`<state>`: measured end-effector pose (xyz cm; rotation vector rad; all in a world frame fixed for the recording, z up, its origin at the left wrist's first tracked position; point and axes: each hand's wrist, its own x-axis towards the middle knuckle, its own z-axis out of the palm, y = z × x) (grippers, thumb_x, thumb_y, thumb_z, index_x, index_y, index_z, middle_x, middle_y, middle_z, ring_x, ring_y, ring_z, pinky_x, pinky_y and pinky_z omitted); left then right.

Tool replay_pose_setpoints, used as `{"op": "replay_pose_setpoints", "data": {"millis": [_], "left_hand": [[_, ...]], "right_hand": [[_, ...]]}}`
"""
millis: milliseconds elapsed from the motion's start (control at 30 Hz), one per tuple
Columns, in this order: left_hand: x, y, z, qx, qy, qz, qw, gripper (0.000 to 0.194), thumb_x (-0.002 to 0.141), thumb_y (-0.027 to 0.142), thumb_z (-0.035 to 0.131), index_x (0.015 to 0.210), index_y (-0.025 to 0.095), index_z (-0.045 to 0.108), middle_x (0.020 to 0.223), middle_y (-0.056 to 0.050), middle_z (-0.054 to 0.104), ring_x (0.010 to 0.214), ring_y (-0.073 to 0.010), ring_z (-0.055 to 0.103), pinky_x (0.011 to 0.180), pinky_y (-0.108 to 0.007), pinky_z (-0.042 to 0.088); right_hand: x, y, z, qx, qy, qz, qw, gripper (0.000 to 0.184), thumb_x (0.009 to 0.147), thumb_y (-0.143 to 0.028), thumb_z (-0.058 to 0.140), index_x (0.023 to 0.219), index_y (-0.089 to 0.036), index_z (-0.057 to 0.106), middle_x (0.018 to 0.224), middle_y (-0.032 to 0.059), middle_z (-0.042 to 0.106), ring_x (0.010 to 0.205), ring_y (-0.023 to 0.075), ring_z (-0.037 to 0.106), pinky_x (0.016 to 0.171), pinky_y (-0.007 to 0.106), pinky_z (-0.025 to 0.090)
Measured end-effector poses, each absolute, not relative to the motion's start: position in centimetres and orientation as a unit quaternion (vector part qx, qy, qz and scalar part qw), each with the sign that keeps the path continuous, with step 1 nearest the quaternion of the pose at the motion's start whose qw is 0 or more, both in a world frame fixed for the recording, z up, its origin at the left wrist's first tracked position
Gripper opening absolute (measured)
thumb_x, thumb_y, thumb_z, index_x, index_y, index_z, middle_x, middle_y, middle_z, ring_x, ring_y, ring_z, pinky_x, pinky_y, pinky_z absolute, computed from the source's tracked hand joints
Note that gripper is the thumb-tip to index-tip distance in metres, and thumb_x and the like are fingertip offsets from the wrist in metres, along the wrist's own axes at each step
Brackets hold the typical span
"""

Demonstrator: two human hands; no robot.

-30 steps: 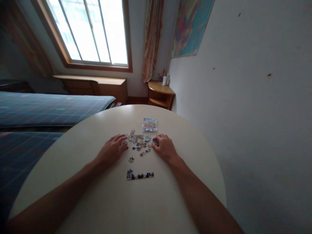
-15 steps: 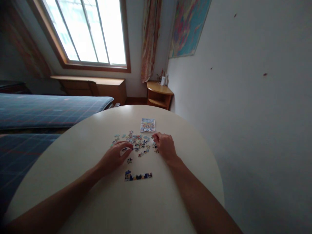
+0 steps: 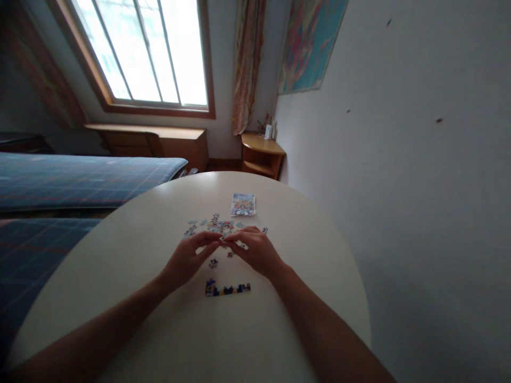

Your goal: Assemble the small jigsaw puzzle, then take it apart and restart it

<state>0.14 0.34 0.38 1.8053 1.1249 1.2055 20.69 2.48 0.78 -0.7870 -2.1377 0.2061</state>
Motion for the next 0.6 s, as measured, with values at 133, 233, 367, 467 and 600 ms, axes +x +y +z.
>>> {"op": "replay_pose_setpoints", "data": {"millis": [133,233,367,467,600], "left_hand": [[0.18,0.33,0.32,0.690,0.422,0.467,0.357,0.023,0.083,0.034,0.067,0.101,0.019,0.069,0.099,-0.007,0.075,0.091,-0.0206,0.072,0.085,-0.035,0.058],[0.10,0.42,0.10,0.691,0.423,0.469,0.352,0.020,0.083,0.032,0.067,0.099,0.019,0.069,0.099,-0.006,0.075,0.091,-0.0203,0.072,0.086,-0.035,0.058],[0.04,0.45,0.02,0.693,0.424,0.470,0.345,0.019,0.085,0.030,0.066,0.100,0.019,0.070,0.097,-0.006,0.075,0.090,-0.0198,0.071,0.086,-0.035,0.057],[0.04,0.38,0.22,0.694,0.427,0.470,0.338,0.017,0.085,0.030,0.065,0.096,0.019,0.071,0.093,-0.005,0.076,0.086,-0.0193,0.072,0.084,-0.034,0.057],[0.07,0.36,0.45,0.695,0.429,0.470,0.334,0.014,0.085,0.028,0.063,0.091,0.020,0.072,0.089,-0.004,0.076,0.083,-0.0188,0.072,0.082,-0.032,0.057]], "right_hand": [[20.48,2.29,0.70,-0.323,-0.841,0.092,0.424,0.024,0.087,-0.034,0.068,0.110,-0.025,0.068,0.088,0.0030,0.077,0.086,0.0179,0.071,0.084,0.034,0.053],[20.37,2.14,0.72,-0.323,-0.843,0.100,0.419,0.033,0.086,-0.034,0.070,0.118,-0.027,0.065,0.087,0.0023,0.078,0.089,0.0188,0.071,0.086,0.036,0.052],[20.28,2.02,0.82,-0.322,-0.843,0.104,0.419,0.033,0.086,-0.032,0.070,0.119,-0.028,0.065,0.088,0.0020,0.078,0.088,0.0185,0.071,0.086,0.036,0.052],[20.23,1.94,0.84,-0.331,-0.841,0.105,0.415,0.030,0.085,-0.028,0.071,0.114,-0.027,0.066,0.088,0.0017,0.078,0.089,0.0185,0.071,0.087,0.036,0.051],[20.14,1.89,0.69,-0.346,-0.835,0.108,0.415,0.025,0.084,-0.028,0.072,0.108,-0.026,0.067,0.083,0.0002,0.078,0.085,0.0185,0.072,0.088,0.036,0.049]]}}
